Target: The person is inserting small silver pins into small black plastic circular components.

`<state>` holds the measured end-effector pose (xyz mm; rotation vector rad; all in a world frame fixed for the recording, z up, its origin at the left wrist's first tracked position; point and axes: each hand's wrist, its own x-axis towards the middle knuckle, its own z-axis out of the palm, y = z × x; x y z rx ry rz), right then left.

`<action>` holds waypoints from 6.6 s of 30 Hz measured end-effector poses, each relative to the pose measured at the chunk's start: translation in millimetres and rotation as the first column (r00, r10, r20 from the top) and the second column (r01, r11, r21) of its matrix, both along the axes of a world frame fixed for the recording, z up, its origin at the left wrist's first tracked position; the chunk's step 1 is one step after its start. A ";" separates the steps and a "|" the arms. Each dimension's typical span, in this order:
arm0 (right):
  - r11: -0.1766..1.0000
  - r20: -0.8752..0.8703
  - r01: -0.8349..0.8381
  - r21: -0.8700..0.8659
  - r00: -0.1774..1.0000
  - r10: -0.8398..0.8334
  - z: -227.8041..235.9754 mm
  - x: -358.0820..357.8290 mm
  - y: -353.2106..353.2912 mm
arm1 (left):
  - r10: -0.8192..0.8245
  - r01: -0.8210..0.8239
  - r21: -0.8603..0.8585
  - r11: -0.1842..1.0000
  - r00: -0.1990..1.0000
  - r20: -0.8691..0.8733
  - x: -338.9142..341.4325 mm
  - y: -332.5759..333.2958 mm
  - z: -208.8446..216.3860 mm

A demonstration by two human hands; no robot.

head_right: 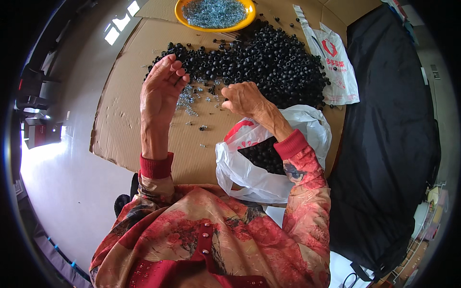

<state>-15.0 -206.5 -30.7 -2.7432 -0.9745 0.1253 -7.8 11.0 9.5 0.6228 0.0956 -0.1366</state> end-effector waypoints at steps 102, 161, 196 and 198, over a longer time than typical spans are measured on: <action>0.739 0.276 -0.135 0.660 0.959 -0.071 109.8 7.6 50.1 | -0.298 0.310 -0.363 0.879 0.950 0.092 -17.3 -35.5 13.7; 0.101 -0.269 0.255 0.962 0.950 0.160 85.6 14.4 57.1 | -0.269 0.292 -0.338 0.894 0.956 0.115 -19.4 -32.0 13.0; 0.981 0.019 0.011 0.192 1.000 -0.015 -0.5 -2.2 9.4 | -0.152 0.191 -0.242 0.951 0.973 0.172 -3.7 -17.3 3.3; 0.986 0.066 0.000 0.167 0.998 -0.011 -10.2 -10.2 12.3 | -0.183 0.219 -0.299 0.929 0.972 0.144 -6.4 -19.0 2.0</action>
